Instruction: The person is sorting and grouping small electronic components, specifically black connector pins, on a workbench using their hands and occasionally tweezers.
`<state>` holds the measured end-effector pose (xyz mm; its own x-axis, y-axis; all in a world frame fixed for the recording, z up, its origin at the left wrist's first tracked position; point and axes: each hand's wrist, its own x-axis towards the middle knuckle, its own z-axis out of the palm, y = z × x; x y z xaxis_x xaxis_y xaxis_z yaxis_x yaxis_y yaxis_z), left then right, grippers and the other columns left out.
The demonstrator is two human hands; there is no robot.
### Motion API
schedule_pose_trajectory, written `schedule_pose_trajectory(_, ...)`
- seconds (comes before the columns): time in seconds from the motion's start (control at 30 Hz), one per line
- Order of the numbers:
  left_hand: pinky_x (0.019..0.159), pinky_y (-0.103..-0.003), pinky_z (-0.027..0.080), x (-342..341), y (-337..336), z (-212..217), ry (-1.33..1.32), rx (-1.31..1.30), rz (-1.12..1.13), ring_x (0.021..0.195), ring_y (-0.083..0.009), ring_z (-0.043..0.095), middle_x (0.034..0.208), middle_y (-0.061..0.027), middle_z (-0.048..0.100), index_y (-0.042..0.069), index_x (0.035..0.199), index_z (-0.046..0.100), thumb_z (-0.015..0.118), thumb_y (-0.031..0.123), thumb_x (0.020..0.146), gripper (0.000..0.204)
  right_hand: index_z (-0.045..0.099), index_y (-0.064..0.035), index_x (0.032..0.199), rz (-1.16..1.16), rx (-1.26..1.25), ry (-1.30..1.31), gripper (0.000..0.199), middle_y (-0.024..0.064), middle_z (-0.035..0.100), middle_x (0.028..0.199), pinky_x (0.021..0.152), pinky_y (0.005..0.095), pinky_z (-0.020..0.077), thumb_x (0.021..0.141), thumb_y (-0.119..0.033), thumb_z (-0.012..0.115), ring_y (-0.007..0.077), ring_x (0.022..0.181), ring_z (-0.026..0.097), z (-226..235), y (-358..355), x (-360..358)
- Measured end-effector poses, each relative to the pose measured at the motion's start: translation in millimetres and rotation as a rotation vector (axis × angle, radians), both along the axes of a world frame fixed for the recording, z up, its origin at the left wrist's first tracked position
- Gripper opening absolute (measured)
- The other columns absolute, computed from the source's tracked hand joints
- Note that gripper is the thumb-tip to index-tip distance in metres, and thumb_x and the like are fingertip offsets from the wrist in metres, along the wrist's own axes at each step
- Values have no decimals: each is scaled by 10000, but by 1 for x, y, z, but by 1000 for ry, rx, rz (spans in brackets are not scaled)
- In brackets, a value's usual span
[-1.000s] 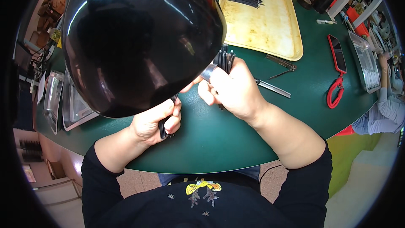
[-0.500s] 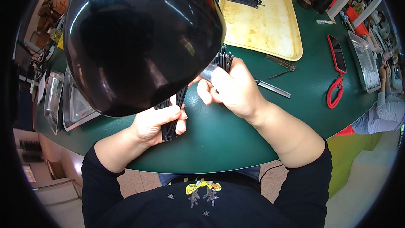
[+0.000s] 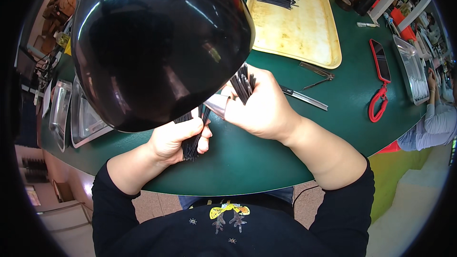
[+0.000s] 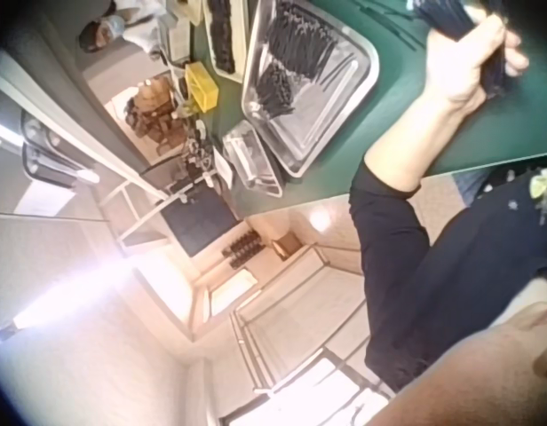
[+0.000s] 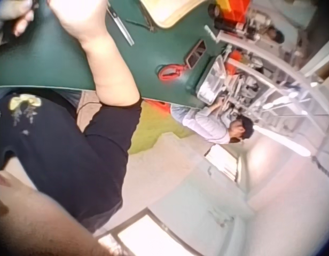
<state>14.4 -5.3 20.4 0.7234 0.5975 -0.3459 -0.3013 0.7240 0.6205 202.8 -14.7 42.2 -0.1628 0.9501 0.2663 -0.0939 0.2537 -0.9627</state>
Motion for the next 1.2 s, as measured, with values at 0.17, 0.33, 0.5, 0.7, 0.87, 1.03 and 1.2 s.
schedule_pose_trajectory(0.17,498,-278,455,2,0,6,33,-12,12,530,-172,544,700,-101,578,26,831,503,531,84,804,70,527,17,854,-196,219,-72,150,-28,504,614,493,169,377,704,13,518,11,538,444,3,-3,-10)
schedule_pose_trajectory(0.33,468,-282,451,1,0,8,33,-38,1,512,-179,542,681,-110,576,15,825,499,535,83,799,81,540,17,816,-138,244,-154,109,-23,499,583,467,183,356,708,9,529,9,514,417,-3,0,-2)
schedule_pose_trajectory(0.5,464,-273,451,3,0,10,36,-13,-2,516,-180,548,684,-110,576,12,824,501,533,80,798,79,543,12,792,-149,317,-267,77,-19,511,587,457,184,347,715,-2,546,4,507,410,3,-1,3)
schedule_pose_trajectory(0.7,465,-273,449,3,0,11,54,23,8,515,-177,543,686,-111,576,7,831,506,529,77,800,80,538,12,770,-139,110,-109,47,-3,523,585,476,176,367,726,8,523,9,526,438,8,-4,-5)
schedule_pose_trajectory(0.87,483,-263,444,1,1,7,1,33,-3,517,-172,534,702,-100,572,7,852,508,533,92,802,102,561,33,760,50,-61,123,114,16,532,587,495,176,381,791,-48,486,36,520,460,9,-1,1)
schedule_pose_trajectory(1.03,547,-292,476,-2,4,-4,-348,-151,-28,619,-207,565,717,-161,561,-80,941,522,517,-1,784,176,587,34,815,182,-30,15,135,37,585,676,590,204,428,773,-93,574,59,624,533,16,0,-1)
schedule_pose_trajectory(1.2,556,-266,469,1,3,3,-211,-49,-38,616,-182,555,725,-143,560,-65,941,523,517,0,787,167,584,15,808,138,9,41,120,36,587,671,578,198,426,772,-100,572,59,629,538,12,-3,-3)
